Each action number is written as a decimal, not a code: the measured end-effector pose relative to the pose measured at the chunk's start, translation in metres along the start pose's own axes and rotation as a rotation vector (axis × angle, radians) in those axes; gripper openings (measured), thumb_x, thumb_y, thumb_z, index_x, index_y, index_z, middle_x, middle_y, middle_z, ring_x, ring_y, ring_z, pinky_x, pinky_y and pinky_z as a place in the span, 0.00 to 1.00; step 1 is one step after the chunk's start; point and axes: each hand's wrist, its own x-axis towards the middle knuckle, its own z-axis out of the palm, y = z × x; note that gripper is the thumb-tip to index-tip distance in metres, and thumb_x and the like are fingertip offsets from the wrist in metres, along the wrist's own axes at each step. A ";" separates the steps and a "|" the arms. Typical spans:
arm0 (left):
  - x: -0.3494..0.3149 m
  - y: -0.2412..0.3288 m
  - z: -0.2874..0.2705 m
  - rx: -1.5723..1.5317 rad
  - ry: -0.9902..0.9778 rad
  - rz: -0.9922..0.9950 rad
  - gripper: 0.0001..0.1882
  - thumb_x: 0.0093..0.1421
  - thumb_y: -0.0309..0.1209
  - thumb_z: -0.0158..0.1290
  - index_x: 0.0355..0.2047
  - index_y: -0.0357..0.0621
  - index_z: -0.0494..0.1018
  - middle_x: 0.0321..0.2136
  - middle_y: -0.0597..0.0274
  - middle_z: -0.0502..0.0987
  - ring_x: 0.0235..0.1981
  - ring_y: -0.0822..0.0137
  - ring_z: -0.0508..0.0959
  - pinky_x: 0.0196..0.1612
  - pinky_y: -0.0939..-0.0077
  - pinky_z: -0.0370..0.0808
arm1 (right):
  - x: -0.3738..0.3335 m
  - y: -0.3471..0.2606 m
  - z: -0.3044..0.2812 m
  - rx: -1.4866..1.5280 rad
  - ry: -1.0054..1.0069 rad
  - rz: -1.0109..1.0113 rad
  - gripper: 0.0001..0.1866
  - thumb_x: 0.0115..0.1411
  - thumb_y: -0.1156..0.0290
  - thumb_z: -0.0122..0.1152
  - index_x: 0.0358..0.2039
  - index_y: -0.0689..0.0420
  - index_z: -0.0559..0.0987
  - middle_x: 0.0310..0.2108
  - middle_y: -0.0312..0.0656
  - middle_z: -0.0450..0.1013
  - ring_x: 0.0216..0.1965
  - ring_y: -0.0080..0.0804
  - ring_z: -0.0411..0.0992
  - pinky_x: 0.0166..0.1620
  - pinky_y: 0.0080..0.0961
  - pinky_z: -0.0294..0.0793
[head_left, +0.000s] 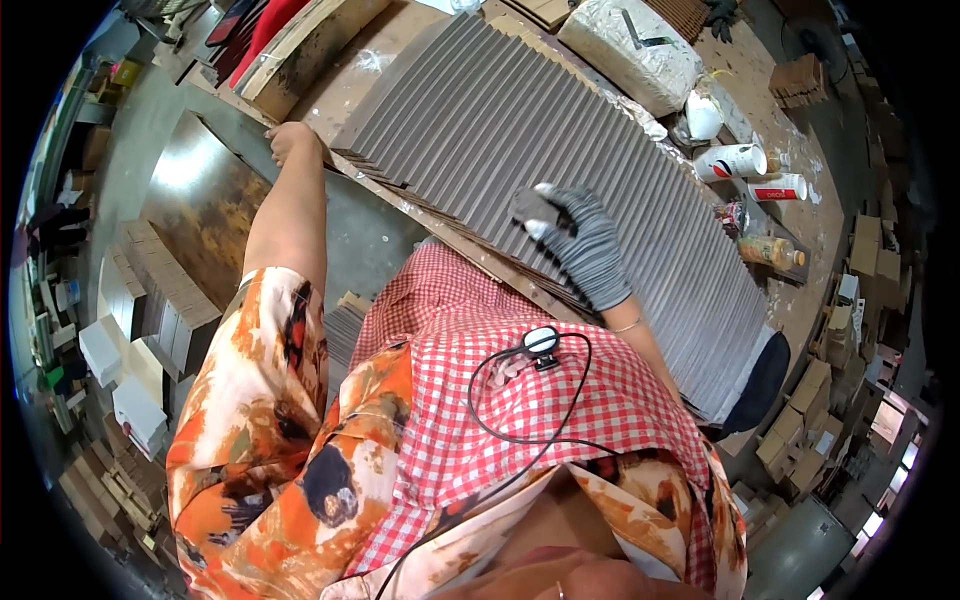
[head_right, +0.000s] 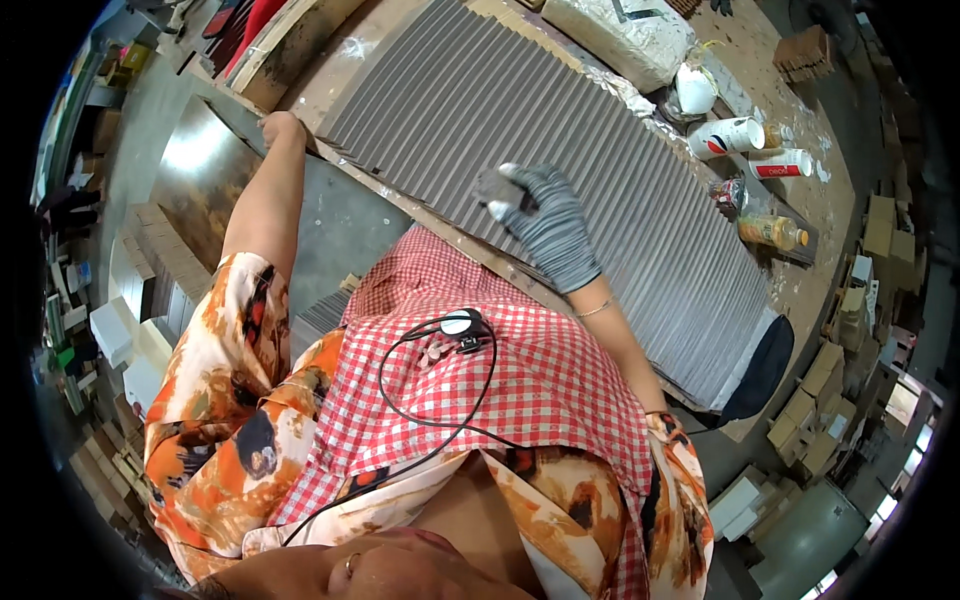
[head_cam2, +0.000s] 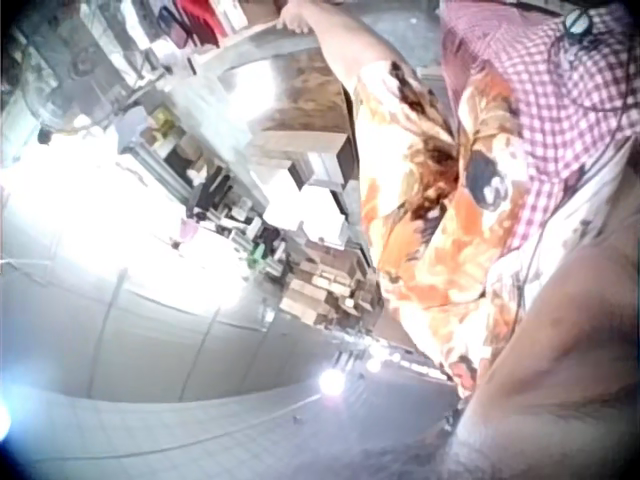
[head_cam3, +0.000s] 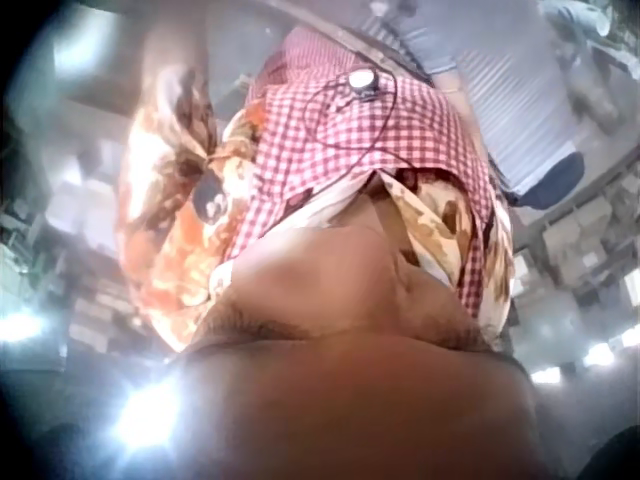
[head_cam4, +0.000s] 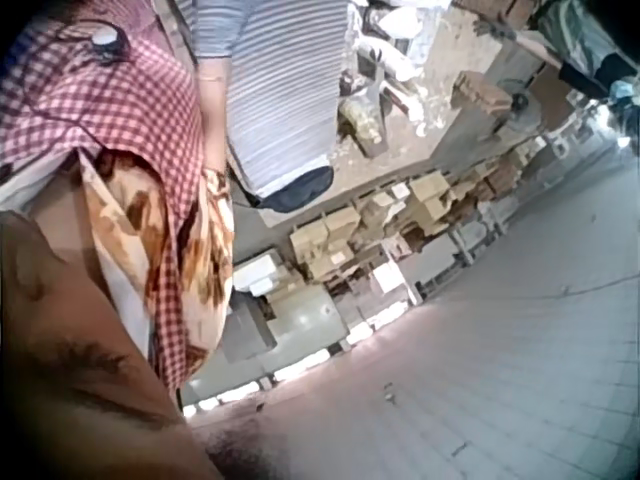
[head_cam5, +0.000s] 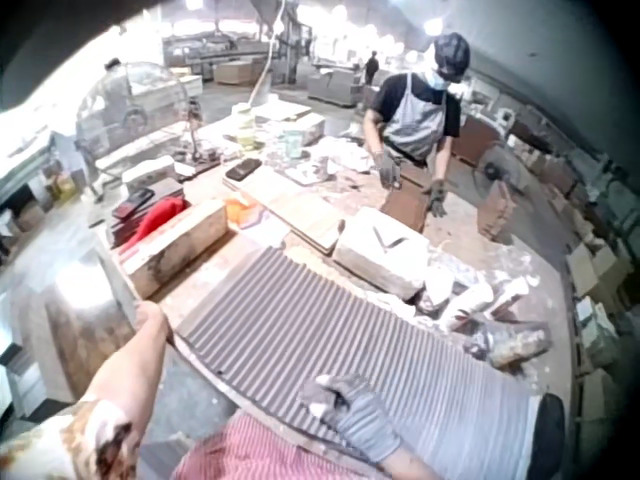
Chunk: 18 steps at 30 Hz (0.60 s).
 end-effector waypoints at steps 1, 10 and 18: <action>-0.004 0.001 0.002 0.001 0.004 0.004 0.36 0.73 0.50 0.29 0.44 0.30 0.80 0.50 0.41 0.79 0.53 0.43 0.76 0.60 0.49 0.67 | -0.007 0.001 0.008 -0.019 0.009 -0.005 0.26 0.53 0.62 0.77 0.52 0.54 0.81 0.41 0.40 0.76 0.38 0.30 0.73 0.47 0.28 0.77; 0.004 0.003 0.004 0.031 0.005 0.044 0.36 0.74 0.49 0.29 0.45 0.30 0.80 0.49 0.41 0.79 0.53 0.43 0.77 0.58 0.49 0.71 | -0.022 0.014 0.025 0.563 0.159 0.111 0.24 0.54 0.65 0.77 0.52 0.52 0.82 0.40 0.27 0.74 0.34 0.15 0.64 0.42 0.14 0.71; 0.007 0.005 -0.001 0.048 0.019 0.077 0.35 0.74 0.49 0.30 0.43 0.31 0.80 0.46 0.40 0.81 0.52 0.42 0.79 0.58 0.49 0.72 | -0.025 0.019 0.031 0.482 0.184 0.016 0.26 0.55 0.66 0.76 0.53 0.56 0.80 0.45 0.35 0.76 0.44 0.21 0.72 0.49 0.20 0.74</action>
